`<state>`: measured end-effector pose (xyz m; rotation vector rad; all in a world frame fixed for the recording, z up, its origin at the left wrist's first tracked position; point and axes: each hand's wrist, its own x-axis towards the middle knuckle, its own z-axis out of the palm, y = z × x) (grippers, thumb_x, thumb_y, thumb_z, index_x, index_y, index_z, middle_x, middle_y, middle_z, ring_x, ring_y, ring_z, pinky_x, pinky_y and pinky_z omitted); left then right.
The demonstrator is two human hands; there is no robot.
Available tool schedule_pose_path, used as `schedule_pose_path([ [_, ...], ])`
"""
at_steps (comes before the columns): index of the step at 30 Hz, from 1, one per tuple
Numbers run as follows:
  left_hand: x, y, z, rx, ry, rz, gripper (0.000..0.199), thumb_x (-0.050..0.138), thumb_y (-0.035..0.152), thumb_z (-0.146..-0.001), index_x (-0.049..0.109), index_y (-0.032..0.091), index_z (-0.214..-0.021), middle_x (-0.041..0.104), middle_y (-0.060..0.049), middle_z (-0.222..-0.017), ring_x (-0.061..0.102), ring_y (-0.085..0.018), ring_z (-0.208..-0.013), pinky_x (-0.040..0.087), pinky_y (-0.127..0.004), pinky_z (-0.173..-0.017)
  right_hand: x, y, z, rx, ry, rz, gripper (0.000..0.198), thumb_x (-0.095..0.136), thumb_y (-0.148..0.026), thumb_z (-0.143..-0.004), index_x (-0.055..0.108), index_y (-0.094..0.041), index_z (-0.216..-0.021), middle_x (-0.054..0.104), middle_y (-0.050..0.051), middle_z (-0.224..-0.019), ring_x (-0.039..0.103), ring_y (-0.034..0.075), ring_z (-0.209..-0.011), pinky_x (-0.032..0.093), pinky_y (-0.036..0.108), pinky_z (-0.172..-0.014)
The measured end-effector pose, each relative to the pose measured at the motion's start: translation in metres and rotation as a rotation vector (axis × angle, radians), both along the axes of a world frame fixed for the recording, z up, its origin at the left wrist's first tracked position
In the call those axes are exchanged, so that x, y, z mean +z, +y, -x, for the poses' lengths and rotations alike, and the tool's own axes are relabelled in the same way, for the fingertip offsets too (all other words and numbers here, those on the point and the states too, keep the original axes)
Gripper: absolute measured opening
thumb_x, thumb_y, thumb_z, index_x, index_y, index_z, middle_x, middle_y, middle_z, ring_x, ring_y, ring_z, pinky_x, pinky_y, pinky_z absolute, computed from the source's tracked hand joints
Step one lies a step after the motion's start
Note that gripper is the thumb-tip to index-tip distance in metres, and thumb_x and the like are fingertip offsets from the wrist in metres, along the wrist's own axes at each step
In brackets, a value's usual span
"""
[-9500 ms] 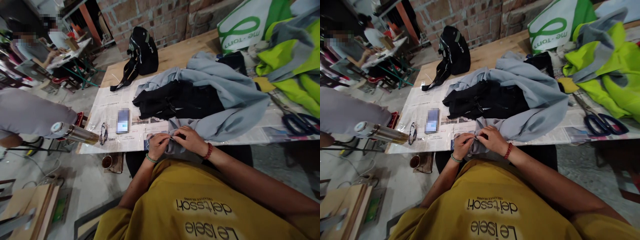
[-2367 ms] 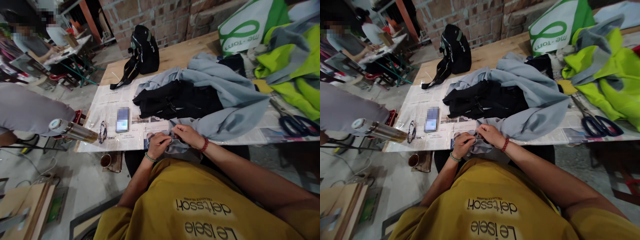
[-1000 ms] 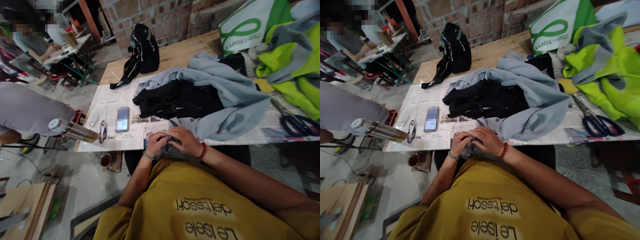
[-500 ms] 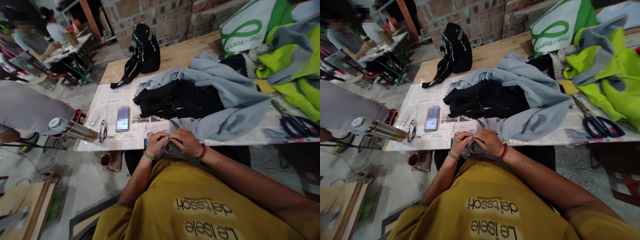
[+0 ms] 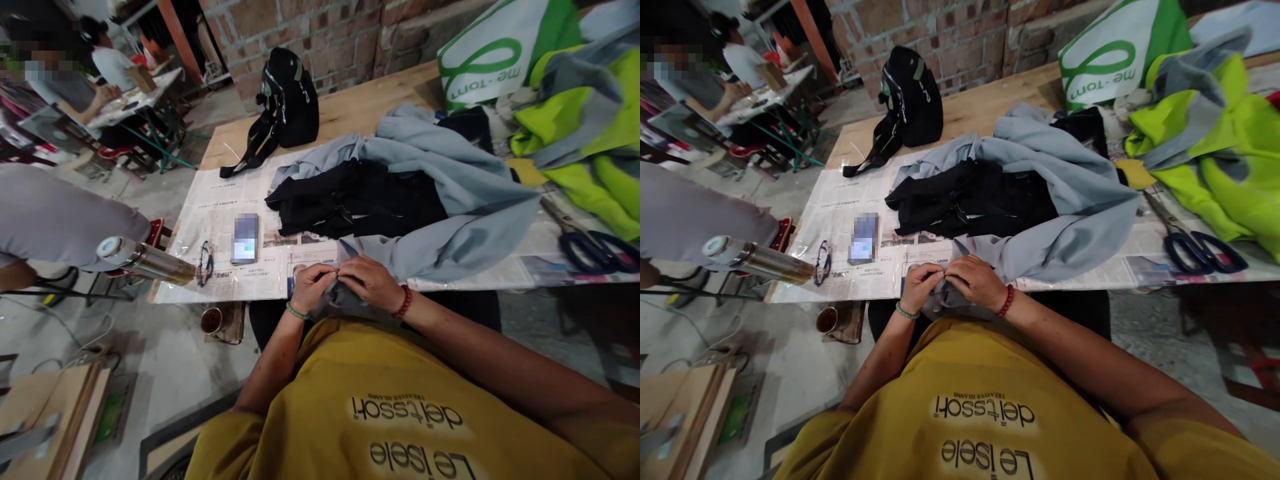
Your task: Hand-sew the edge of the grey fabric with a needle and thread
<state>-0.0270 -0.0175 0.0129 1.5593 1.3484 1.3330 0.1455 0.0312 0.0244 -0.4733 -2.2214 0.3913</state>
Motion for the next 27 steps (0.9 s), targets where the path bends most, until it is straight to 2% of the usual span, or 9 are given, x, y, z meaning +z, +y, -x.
schedule_pose_path([
  [6,0.001,-0.001,0.001,-0.009,-0.002,-0.002,0.013,0.062,0.027,-0.078,0.068,0.016,-0.076,0.067,-0.001,-0.066,0.060,-0.011,-0.062,0.047,-0.022,-0.059,-0.001,0.000,0.000,-0.021,0.008,-0.013,0.012,0.050,-0.022,-0.089,0.061,-0.021,-0.094,0.069,0.006,-0.091,0.063,0.016,-0.087,0.052,0.034,-0.075],
  [10,0.003,-0.001,0.000,-0.001,0.044,-0.028,0.012,0.062,0.025,-0.079,0.068,0.016,-0.076,0.067,-0.001,-0.067,0.060,-0.011,-0.062,0.047,-0.022,-0.061,0.000,0.000,0.000,-0.039,0.006,-0.003,0.011,0.050,-0.023,-0.089,0.060,-0.020,-0.088,0.068,0.006,-0.091,0.062,0.017,-0.084,0.052,0.034,-0.074],
  [18,0.003,0.000,-0.002,0.057,0.162,-0.020,0.013,0.059,0.023,-0.081,0.069,0.016,-0.078,0.069,-0.001,-0.069,0.060,-0.011,-0.063,0.046,-0.022,-0.064,0.023,0.003,-0.004,-0.023,0.005,-0.049,0.011,0.048,-0.021,-0.089,0.056,-0.020,-0.082,0.067,0.006,-0.083,0.060,0.018,-0.081,0.048,0.035,-0.073],
  [23,0.004,0.000,-0.002,0.001,0.163,-0.032,0.013,0.058,0.022,-0.080,0.068,0.016,-0.078,0.068,-0.001,-0.071,0.060,-0.011,-0.064,0.046,-0.022,-0.063,0.025,-0.005,0.002,-0.053,0.012,0.051,0.013,0.048,-0.024,-0.091,0.059,-0.020,-0.085,0.064,0.002,-0.073,0.058,0.014,-0.068,0.047,0.028,-0.065],
  [27,0.004,-0.001,-0.002,0.005,0.140,-0.028,0.012,0.058,0.022,-0.079,0.068,0.016,-0.078,0.068,-0.001,-0.070,0.059,-0.011,-0.064,0.047,-0.022,-0.063,0.016,-0.006,0.006,-0.047,0.047,0.118,0.013,0.048,-0.024,-0.091,0.060,-0.019,-0.091,0.065,0.003,-0.078,0.060,0.013,-0.072,0.048,0.025,-0.064],
])
